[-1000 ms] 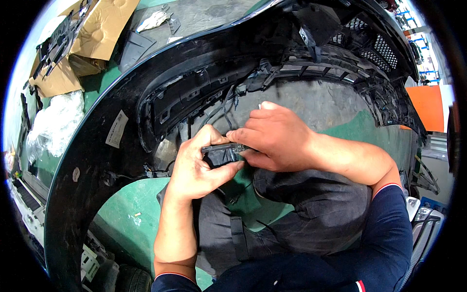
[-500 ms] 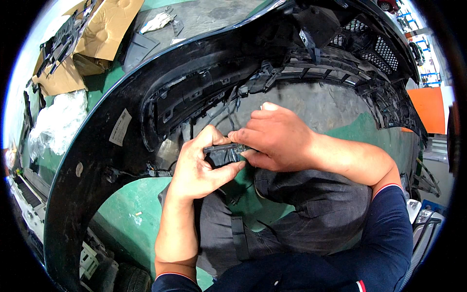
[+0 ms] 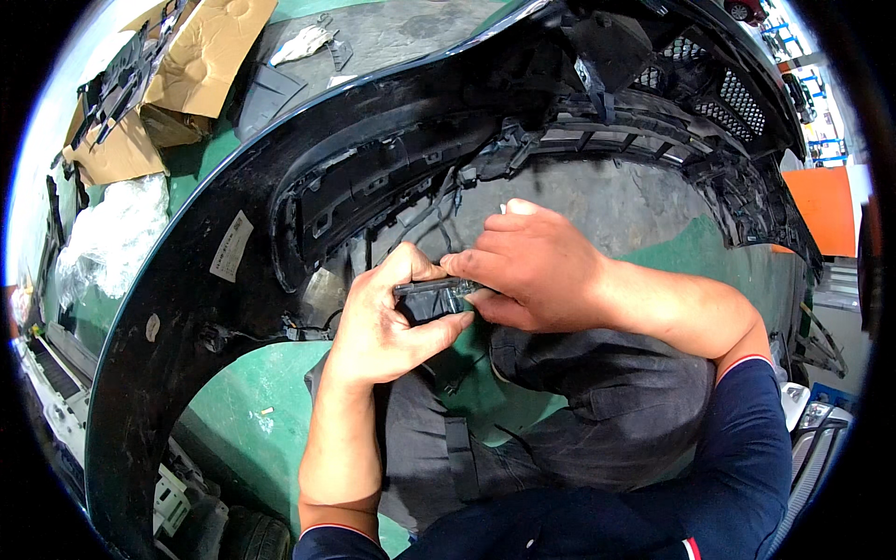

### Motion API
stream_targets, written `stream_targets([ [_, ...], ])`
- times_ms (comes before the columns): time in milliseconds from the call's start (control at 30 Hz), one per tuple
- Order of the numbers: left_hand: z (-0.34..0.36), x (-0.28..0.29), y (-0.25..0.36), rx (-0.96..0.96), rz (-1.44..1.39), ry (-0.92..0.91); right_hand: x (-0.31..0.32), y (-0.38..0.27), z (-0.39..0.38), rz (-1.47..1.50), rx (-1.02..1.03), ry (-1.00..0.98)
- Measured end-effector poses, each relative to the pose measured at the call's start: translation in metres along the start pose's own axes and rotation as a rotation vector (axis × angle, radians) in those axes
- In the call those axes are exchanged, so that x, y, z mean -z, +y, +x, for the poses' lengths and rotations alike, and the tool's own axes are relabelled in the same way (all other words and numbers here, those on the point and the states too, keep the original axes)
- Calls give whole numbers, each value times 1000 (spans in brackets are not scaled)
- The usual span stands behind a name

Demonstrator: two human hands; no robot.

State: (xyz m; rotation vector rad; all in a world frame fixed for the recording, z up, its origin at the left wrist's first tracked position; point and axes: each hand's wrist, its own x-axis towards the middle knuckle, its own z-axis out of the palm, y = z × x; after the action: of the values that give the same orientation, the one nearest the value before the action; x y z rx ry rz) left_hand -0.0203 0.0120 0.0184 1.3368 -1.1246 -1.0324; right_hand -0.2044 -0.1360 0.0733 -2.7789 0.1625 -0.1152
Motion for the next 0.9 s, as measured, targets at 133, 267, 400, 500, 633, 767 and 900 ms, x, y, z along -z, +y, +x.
stream_targets([
  [133,0,-2,0,4,-15,8,-2,1,-1,22,9,3],
  [267,0,0,1,6,-1,-7,-2,1,-1,12,7,-3],
  [400,0,0,-1,-5,-3,-4,0,1,0,9,2,-20],
  [500,0,1,0,-22,12,-7,2,0,1,6,-5,-28],
  [633,0,0,2,7,14,1,1,0,1,5,-1,-14],
  [767,0,0,1,3,15,8,0,1,1,7,1,-9],
  [900,0,0,-1,-5,-2,6,1,0,2,0,2,-20],
])
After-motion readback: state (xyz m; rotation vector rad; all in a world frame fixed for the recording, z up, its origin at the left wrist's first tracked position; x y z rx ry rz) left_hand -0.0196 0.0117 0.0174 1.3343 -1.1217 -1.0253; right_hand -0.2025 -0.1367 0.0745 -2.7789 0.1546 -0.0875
